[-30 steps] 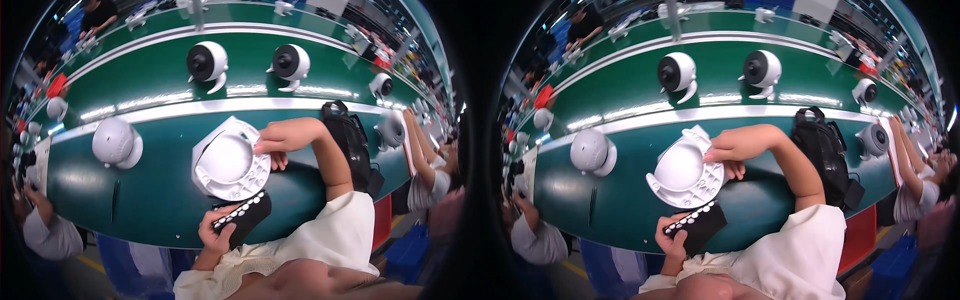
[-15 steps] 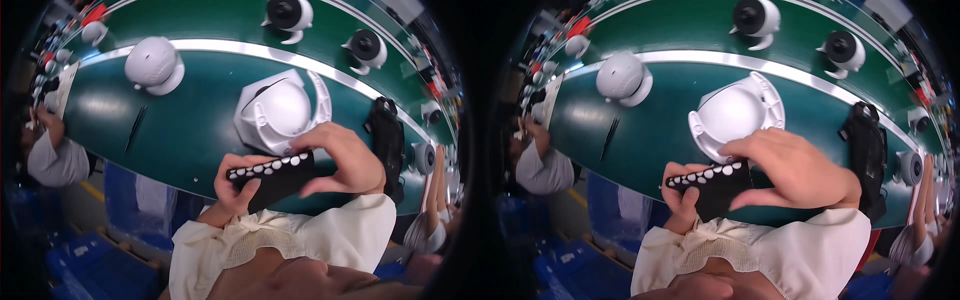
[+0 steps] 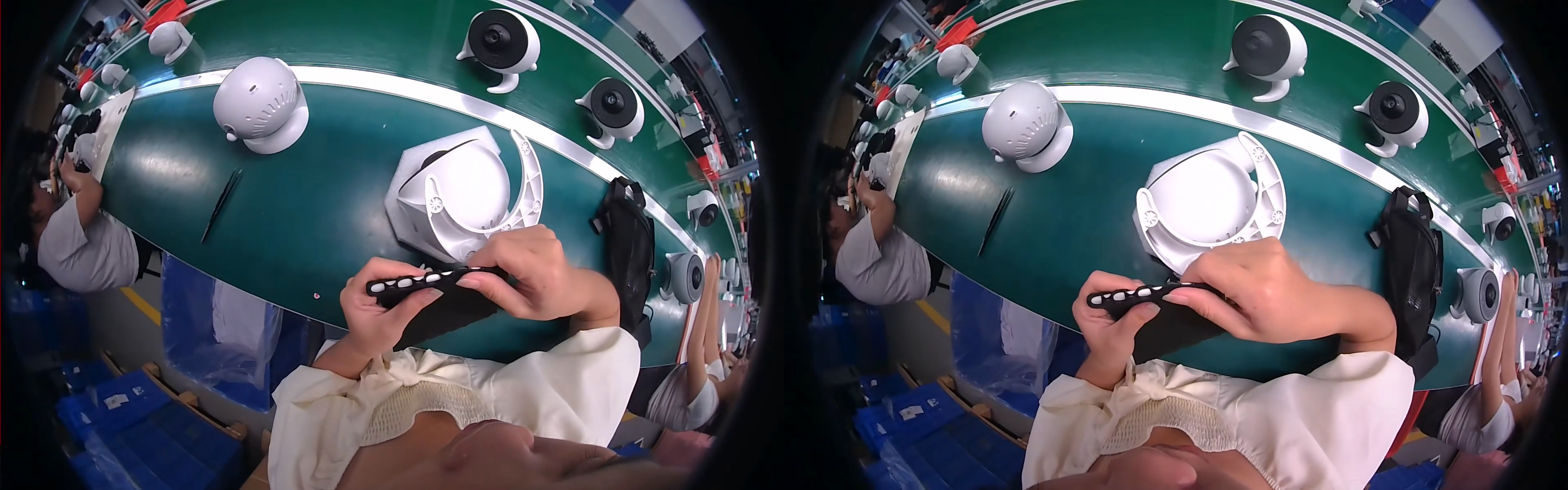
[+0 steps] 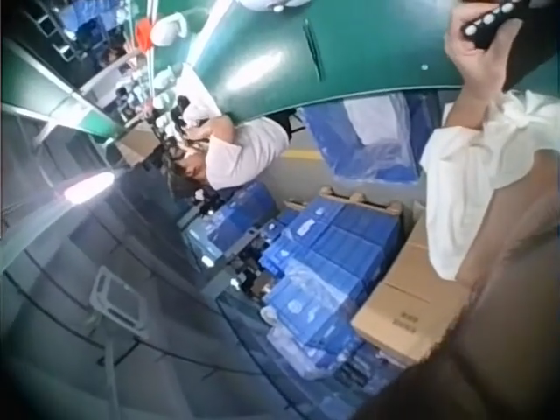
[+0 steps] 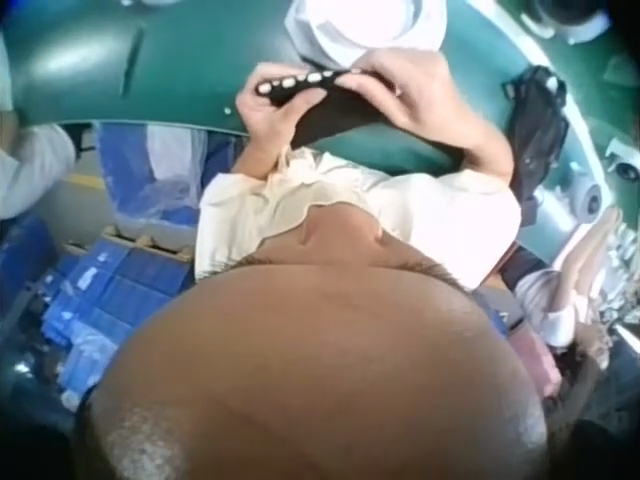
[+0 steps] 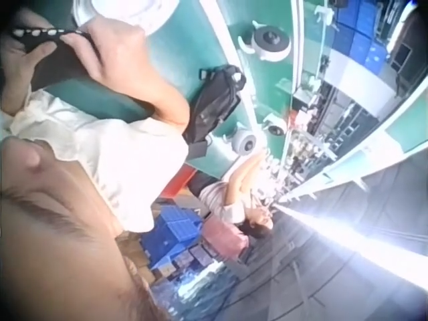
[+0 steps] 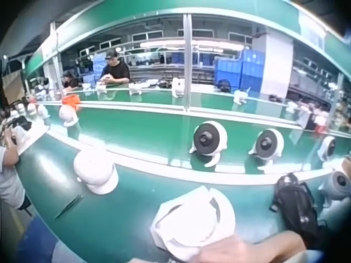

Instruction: Applying non-slip pads to the base of a security camera on an assembly line.

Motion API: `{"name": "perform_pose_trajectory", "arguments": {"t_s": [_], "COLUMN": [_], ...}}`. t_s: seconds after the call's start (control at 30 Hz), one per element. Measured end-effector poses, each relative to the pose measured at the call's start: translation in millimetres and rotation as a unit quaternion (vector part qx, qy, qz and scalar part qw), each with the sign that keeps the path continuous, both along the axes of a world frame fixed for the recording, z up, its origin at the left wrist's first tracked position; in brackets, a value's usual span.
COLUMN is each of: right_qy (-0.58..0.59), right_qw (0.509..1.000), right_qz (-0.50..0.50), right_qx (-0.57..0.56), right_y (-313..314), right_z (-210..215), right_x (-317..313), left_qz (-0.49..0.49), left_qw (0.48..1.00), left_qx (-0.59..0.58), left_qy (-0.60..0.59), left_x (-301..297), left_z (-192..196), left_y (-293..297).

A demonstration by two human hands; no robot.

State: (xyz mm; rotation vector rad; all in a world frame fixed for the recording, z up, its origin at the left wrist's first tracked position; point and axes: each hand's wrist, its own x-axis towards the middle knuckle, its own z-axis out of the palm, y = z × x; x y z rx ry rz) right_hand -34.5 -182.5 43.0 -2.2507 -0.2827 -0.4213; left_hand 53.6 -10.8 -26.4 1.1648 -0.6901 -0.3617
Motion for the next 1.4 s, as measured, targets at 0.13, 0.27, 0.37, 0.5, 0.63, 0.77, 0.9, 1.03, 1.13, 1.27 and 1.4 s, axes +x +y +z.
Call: {"name": "perform_pose_trajectory", "arguments": {"t_s": [0.13,0.27,0.37,0.5,0.63,0.77,0.9,1.03,1.13,1.27,1.4], "right_qy": [-0.013,-0.062,-0.130,-0.191,-0.235,-0.249,-0.276,-0.317,-0.313,-0.337,-0.196], "right_qw": [0.997,0.988,0.960,0.929,0.911,0.908,0.899,0.872,0.884,0.866,0.965], "right_qz": [-0.029,-0.029,-0.072,-0.101,-0.096,-0.085,-0.073,-0.032,-0.023,0.014,-0.030], "right_qx": [-0.064,-0.136,-0.237,-0.301,-0.324,-0.327,-0.333,-0.371,-0.345,-0.370,-0.170], "right_y": [-2.1,-3.9,0.9,7.2,4.8,5.5,4.1,0.2,-0.3,-4.6,-9.3], "right_z": [13.5,12.0,8.8,5.1,2.2,-0.2,-4.6,-5.6,-5.1,-5.3,12.5], "right_x": [6.6,2.2,-0.4,1.2,3.6,5.6,8.7,15.8,17.9,19.1,28.3], "left_qz": [0.016,0.015,0.051,0.048,0.047,0.043,0.008,-0.017,-0.027,-0.046,-0.068], "left_qw": [0.999,0.998,0.994,0.995,0.997,0.997,0.999,0.995,0.994,0.989,0.993], "left_qx": [0.004,-0.007,0.026,0.026,0.031,0.038,0.050,0.046,0.047,0.049,0.044], "left_qy": [-0.045,-0.063,-0.090,-0.080,-0.060,-0.059,-0.002,0.085,0.095,0.131,0.091], "left_x": [-0.7,-0.8,0.7,1.9,4.1,5.7,8.3,11.9,14.4,19.1,21.8], "left_z": [-2.3,-2.6,-1.4,0.8,1.9,5.1,8.7,9.4,11.5,12.4,8.4], "left_y": [-3.2,-5.9,-5.9,-6.2,-5.3,-5.9,-4.7,-3.2,-2.9,-3.2,-3.8]}}
